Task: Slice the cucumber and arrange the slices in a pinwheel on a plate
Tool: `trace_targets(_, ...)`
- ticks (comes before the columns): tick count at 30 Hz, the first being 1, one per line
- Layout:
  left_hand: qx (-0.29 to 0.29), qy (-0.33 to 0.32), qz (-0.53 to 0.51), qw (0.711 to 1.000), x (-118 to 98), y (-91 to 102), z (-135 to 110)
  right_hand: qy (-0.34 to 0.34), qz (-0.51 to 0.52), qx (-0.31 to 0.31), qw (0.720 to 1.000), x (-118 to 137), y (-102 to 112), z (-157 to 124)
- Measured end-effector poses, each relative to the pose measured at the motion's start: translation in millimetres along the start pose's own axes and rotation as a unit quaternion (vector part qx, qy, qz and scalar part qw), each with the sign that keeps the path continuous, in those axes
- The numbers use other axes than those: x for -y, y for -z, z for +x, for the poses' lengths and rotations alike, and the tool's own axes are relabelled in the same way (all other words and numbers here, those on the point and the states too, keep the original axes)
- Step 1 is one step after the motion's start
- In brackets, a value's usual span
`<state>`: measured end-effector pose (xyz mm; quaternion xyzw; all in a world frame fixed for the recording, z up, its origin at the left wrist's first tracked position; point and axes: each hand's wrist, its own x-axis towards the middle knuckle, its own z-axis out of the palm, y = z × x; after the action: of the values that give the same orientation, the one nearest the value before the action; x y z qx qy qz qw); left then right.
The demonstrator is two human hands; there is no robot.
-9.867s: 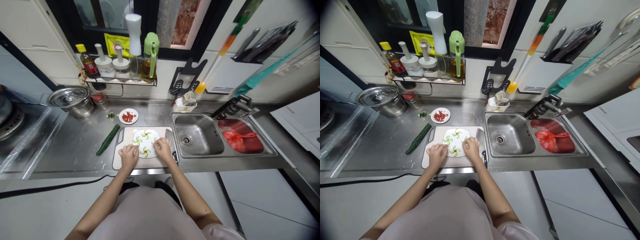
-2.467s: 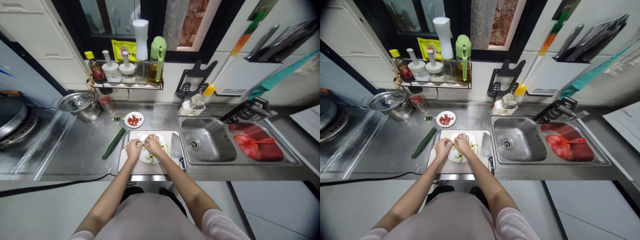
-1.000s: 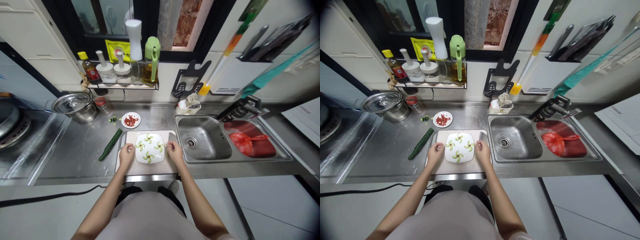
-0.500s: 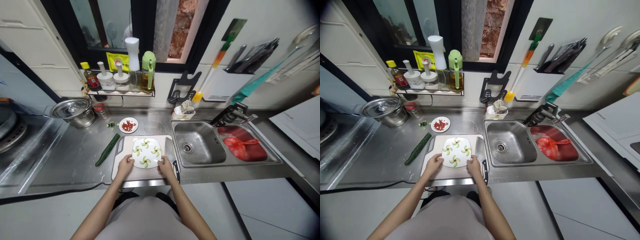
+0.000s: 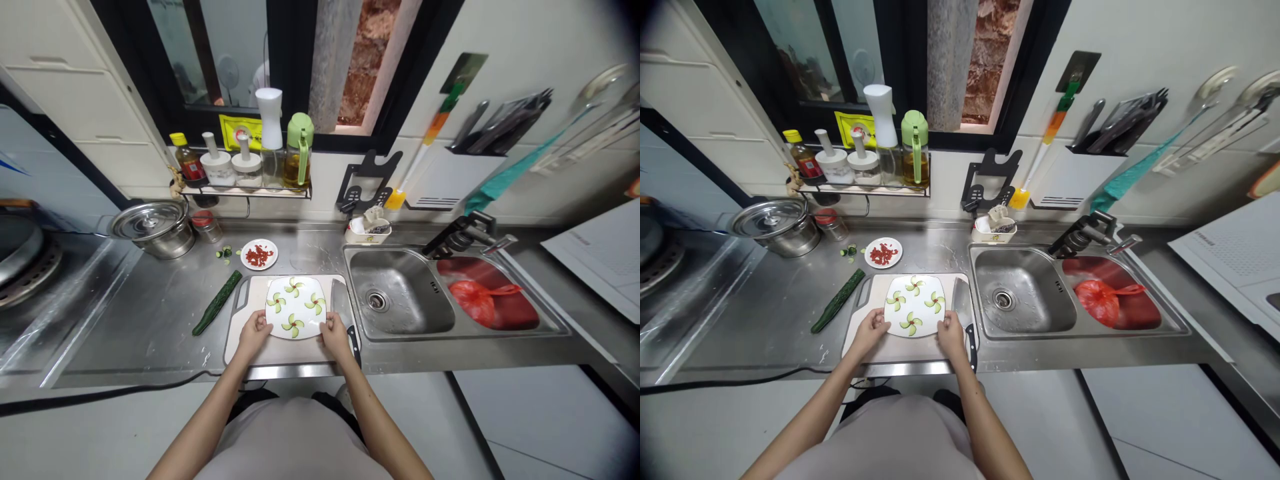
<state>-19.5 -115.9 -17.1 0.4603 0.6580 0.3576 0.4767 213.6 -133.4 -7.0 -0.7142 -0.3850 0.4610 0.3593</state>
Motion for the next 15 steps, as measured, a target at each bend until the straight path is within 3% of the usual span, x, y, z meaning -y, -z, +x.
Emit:
trace_targets(3, 0.058, 0.017, -0.128, 0.990, -16.7, 5.2, -9.0, 0.006, 0.071, 0.012, 0.997, 13.3, 7.5, -6.0)
trace_targets(7, 0.133, 0.058, -0.213, 0.966, -39.4, 13.0, -24.2, 0.028, 0.135, 0.028, 0.990, 35.7, 20.4, -18.3)
trace_targets(15, 0.118, 0.059, -0.292, 0.947, -63.4, 22.4, -41.8, 0.048, 0.170, 0.036, 0.984, 63.1, 32.2, -38.9)
